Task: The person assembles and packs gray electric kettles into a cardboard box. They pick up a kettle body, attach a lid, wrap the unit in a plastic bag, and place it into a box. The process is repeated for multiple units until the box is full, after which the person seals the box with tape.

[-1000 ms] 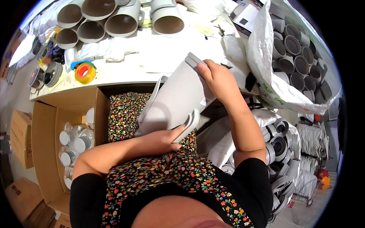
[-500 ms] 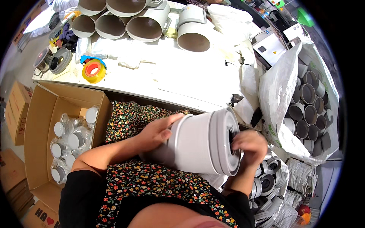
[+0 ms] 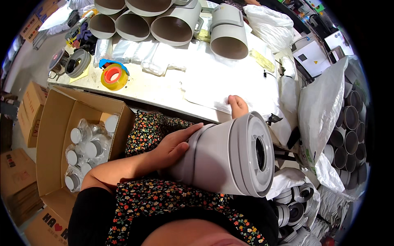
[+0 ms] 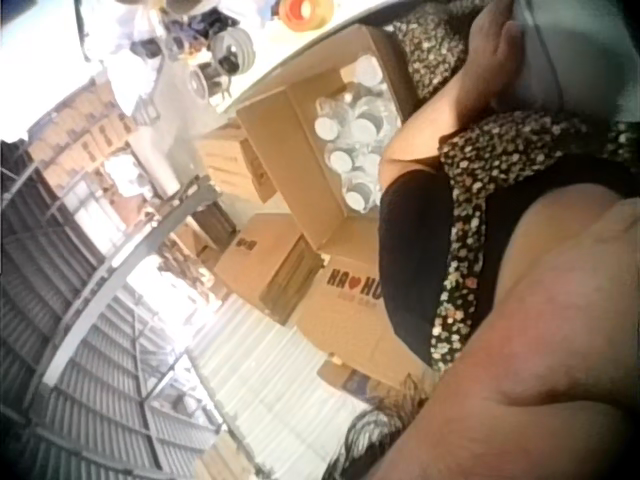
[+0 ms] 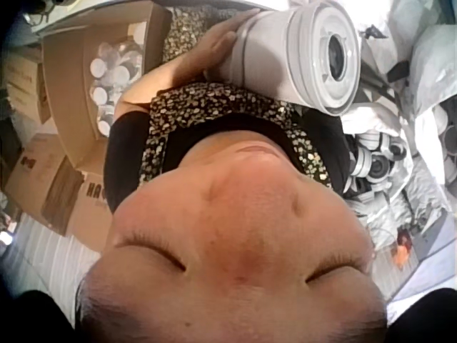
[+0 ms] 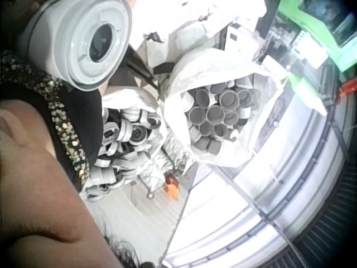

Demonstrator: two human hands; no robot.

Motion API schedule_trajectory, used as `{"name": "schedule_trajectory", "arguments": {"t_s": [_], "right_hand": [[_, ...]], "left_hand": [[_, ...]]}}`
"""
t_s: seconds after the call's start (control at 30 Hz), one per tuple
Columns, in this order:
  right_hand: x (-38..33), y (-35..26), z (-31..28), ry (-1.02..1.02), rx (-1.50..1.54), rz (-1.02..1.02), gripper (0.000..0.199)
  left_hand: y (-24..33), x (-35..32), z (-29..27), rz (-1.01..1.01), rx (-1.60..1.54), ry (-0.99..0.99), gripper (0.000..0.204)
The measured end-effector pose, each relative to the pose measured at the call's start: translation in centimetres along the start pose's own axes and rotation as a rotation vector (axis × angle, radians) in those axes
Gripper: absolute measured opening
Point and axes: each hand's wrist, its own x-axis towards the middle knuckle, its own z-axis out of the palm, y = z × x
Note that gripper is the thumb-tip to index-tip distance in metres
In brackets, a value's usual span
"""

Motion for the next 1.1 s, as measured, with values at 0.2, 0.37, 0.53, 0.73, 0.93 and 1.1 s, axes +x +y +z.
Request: {"name": "schedule_trajectory", "arguments": {"t_s": [0.2,0.37,0.53,0.73,0.93,1.1], "right_hand": [[-7.2,-7.7,0.9,-0.301,0.784,0.081,0.018],[-7.9,-5.6,0.8,-0.322,0.822,0.109,0.017],[-6.9,-6.2,1.8,0.083,0.131,-0.468,0.016],[-17.5,-8.6,-7.5,0.094,0.049,-0.59,0.016],[-22.9,-14.6,-7.6,-0.806,-0.05,-0.382,0.013],[-25.9,-4.0,-1.7,0.198,0.56,0.064,0.018]], "left_hand": [[0.3,-0.4,2.0,0.047,-0.071,-0.072,0.073],[1.0,4.4,2.7,-0.269,-0.321,0.153,0.054],[-0.3,9.6,2.0,0.029,0.11,0.229,0.02],[7.2,5.2,1.4,0.064,-0.488,0.115,0.011],[4.0,5.1,1.0,-0.098,-0.378,0.284,0.012],[-8.2,-2.3,-3.2,0.249,0.774,0.302,0.012]]}}
